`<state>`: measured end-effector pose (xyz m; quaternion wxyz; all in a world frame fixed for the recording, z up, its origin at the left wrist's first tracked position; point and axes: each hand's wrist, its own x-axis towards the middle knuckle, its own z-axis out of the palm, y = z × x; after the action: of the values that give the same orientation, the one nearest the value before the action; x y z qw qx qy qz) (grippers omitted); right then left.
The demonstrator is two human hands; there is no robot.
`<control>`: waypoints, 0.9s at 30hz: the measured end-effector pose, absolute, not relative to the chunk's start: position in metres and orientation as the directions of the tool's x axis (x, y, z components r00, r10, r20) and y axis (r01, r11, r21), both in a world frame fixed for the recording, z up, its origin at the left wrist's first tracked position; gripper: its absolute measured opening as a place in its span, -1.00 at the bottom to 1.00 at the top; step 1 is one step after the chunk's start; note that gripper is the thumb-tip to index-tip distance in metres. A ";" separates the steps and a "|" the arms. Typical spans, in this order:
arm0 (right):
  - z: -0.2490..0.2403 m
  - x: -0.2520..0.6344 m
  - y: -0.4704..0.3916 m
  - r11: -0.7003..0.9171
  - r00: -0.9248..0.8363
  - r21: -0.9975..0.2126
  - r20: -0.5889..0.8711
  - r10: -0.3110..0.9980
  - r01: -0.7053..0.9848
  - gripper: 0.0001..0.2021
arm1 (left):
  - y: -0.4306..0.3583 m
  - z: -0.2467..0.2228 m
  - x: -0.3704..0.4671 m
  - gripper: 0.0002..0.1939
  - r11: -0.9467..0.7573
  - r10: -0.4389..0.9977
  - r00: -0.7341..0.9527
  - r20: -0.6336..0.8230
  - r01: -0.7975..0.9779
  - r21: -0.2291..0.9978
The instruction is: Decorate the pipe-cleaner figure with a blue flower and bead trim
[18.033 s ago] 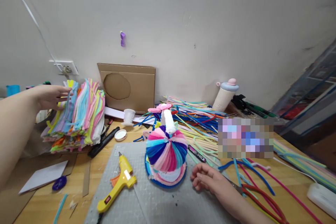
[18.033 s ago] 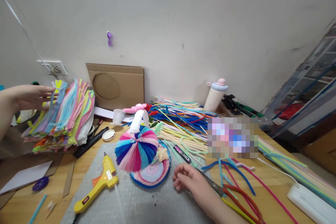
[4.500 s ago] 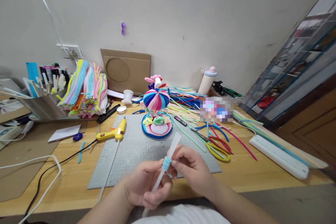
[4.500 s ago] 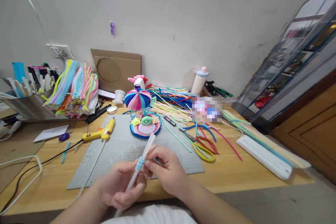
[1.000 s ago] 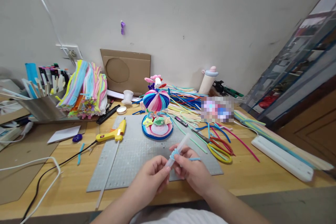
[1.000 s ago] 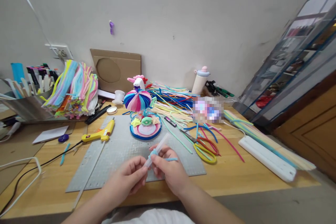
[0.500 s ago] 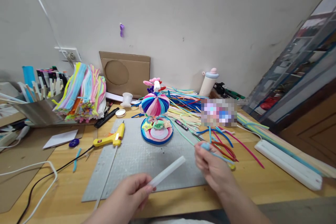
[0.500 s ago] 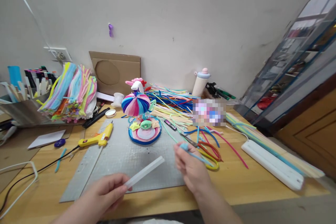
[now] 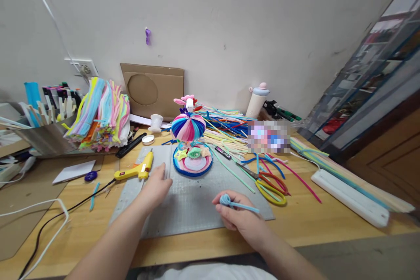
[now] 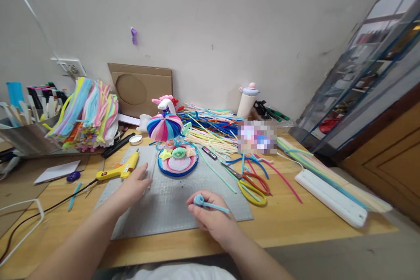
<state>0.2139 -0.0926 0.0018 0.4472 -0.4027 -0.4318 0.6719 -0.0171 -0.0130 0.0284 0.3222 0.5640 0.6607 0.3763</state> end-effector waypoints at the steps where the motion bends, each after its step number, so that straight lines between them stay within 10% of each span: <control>1: 0.004 0.212 -0.092 -0.236 -0.306 -0.936 -0.151 0.940 -0.262 -0.70 | -0.016 0.031 -0.013 -0.49 0.007 0.986 -0.140 0.096 0.600 0.800; 3: 0.008 0.207 -0.091 -0.257 -0.369 -0.925 -0.143 0.918 -0.279 -0.71 | -0.032 0.039 -0.002 -0.53 -0.162 0.968 -0.036 0.247 0.661 0.733; 8: 0.017 0.193 -0.088 -0.281 -0.464 -0.933 -0.152 0.873 -0.224 -0.70 | -0.080 0.055 0.030 -0.76 -0.212 0.927 0.367 0.084 0.323 0.922; 19: 0.008 0.195 -0.078 -0.141 -0.219 -0.900 -0.052 0.974 -0.413 -0.63 | -0.063 0.035 0.031 -0.71 0.406 0.899 0.293 -0.326 -0.278 0.870; 27: -0.003 0.191 -0.075 -0.237 -0.318 -0.860 -0.093 0.944 -0.451 -0.75 | -0.068 0.019 0.040 -0.70 0.454 0.879 0.344 -0.331 -0.388 0.802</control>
<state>0.1908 -0.0753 -0.0035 0.4864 -0.3233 -0.3805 0.7170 0.0395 -0.0677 0.0193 0.7575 0.3135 0.3913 0.4180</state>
